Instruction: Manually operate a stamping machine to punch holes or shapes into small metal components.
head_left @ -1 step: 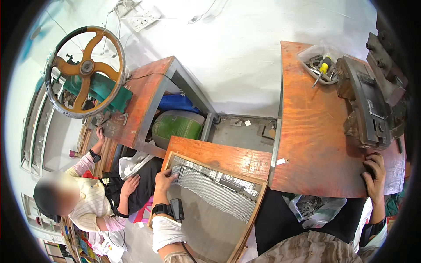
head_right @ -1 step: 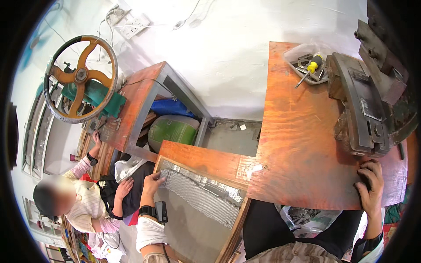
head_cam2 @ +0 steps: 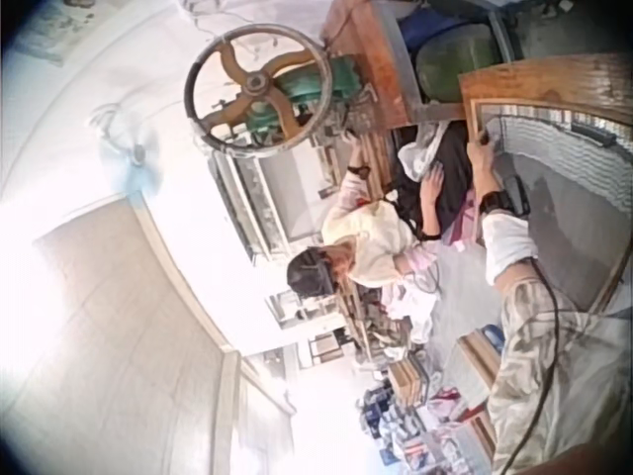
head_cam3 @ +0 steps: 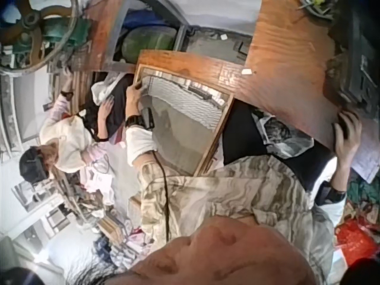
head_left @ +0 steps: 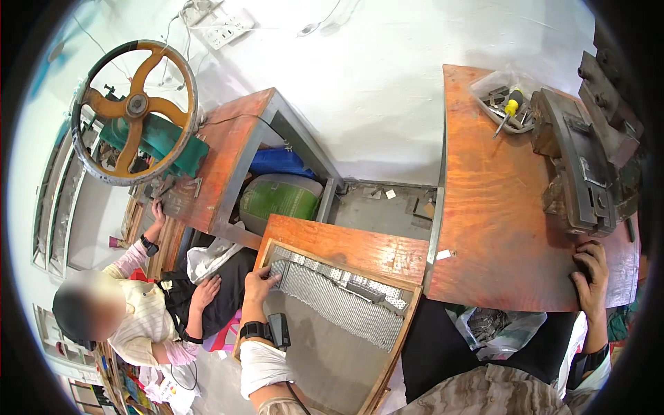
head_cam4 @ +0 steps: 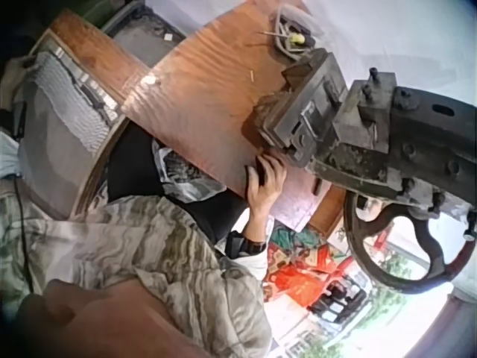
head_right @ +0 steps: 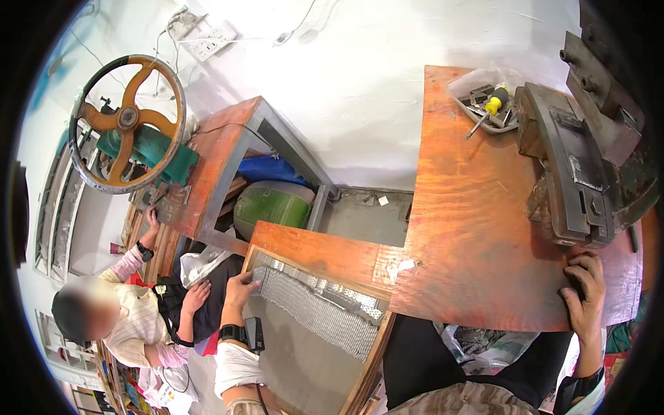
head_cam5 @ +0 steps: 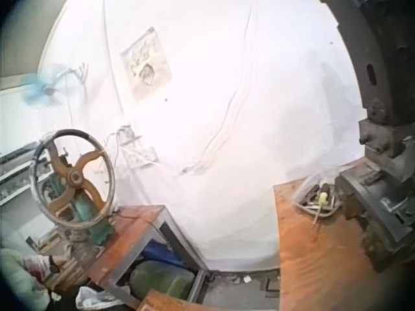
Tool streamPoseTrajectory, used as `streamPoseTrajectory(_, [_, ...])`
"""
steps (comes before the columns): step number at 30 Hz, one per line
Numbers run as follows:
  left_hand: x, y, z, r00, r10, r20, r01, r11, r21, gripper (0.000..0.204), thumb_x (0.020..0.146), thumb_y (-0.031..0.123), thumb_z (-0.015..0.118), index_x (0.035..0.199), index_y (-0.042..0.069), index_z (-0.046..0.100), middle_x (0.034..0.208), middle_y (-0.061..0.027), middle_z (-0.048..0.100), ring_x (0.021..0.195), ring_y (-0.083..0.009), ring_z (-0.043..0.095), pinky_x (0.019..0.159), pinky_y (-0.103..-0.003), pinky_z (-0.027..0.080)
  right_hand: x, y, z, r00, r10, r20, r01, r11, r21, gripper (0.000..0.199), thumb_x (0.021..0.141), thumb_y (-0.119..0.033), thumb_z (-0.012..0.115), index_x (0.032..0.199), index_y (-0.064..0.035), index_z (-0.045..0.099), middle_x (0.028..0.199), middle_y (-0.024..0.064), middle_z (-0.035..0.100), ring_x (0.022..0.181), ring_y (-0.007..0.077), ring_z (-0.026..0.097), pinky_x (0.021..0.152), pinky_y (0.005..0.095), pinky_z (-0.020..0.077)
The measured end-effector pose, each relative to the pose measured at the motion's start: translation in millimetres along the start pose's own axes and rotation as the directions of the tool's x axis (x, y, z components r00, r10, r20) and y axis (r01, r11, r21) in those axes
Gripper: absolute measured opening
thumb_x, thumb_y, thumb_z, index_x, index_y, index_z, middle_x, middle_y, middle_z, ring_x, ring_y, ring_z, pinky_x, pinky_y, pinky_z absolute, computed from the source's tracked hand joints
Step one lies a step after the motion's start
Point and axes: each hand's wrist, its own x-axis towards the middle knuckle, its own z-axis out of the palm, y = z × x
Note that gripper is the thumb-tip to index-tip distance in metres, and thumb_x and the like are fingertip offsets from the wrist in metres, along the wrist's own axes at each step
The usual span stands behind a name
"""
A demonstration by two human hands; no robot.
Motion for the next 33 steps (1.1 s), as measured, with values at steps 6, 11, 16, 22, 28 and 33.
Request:
streamPoseTrajectory(6, [-9.4,34.4,-3.1,1.000,0.005,0.007,-0.006,0.998,0.062,0.053,0.065,0.018,0.081,0.109,-0.003,0.063,0.095,-0.0182,0.068,0.086,-0.0230,0.067,0.078,-0.031,0.051,-2.3,-2.0,-0.4,1.000,0.022,0.002,-0.022,0.999,-0.027,0.027,0.067,-0.008,0.061,0.091,0.0024,0.057,0.095,0.0157,0.052,0.092,0.0322,0.049,0.082,0.0384,0.0399])
streamPoseTrajectory(11, [-14.0,36.6,-7.5,0.992,0.116,0.050,-0.126,0.931,0.343,0.055,0.062,0.020,0.074,0.110,-0.003,0.061,0.092,-0.0232,0.066,0.089,-0.0329,0.065,0.081,-0.035,0.050,1.4,-1.7,4.7,1.000,0.026,-0.011,-0.027,1.000,-0.014,0.029,0.072,-0.018,0.065,0.091,0.0024,0.057,0.096,0.0158,0.052,0.092,0.0328,0.049,0.082,0.0390,0.0401])
streamPoseTrajectory(16, [-6.5,35.2,8.7,0.987,0.102,-0.124,-0.051,0.932,0.358,0.050,0.061,0.020,0.071,0.104,-0.004,0.063,0.089,-0.0243,0.065,0.087,-0.0346,0.065,0.079,-0.038,0.050,2.6,-2.4,-1.9,1.000,-0.004,-0.009,0.003,0.998,-0.061,0.033,0.073,-0.024,0.066,0.092,0.0015,0.058,0.097,0.0162,0.053,0.094,0.0345,0.049,0.083,0.0412,0.0404])
streamPoseTrajectory(22, [-8.7,53.2,0.4,0.964,0.028,-0.263,-0.001,0.995,0.104,0.039,0.057,0.019,0.069,0.083,-0.010,0.066,0.070,-0.0186,0.067,0.069,-0.0256,0.067,0.064,-0.036,0.051,5.3,-8.5,-7.8,1.000,-0.009,-0.012,0.008,0.998,-0.065,0.038,0.061,-0.016,0.075,0.094,-0.0035,0.062,0.102,0.0140,0.057,0.096,0.0356,0.051,0.083,0.0440,0.0429])
streamPoseTrajectory(28, [-95.6,286.0,11.5,0.971,0.238,0.038,-0.199,0.881,-0.430,0.039,0.064,0.000,0.063,0.101,-0.014,0.062,0.086,-0.0131,0.066,0.073,-0.0156,0.061,0.068,-0.027,0.048,3.2,-13.7,-7.7,0.992,-0.128,-0.012,0.127,0.991,-0.049,0.037,0.066,-0.020,0.075,0.097,-0.0045,0.062,0.102,0.0113,0.057,0.095,0.0316,0.052,0.085,0.0419,0.0429])
streamPoseTrajectory(33, [-154.8,479.1,78.3,0.796,0.547,0.260,-0.376,0.783,-0.495,0.038,0.069,0.000,0.065,0.103,-0.015,0.060,0.088,-0.0140,0.066,0.075,-0.0161,0.062,0.066,-0.027,0.049,-7.1,-2.5,-10.6,0.987,-0.151,-0.059,0.148,0.987,-0.064,0.038,0.070,-0.024,0.073,0.102,-0.0063,0.063,0.106,0.0090,0.056,0.099,0.0293,0.050,0.087,0.0411,0.0410])
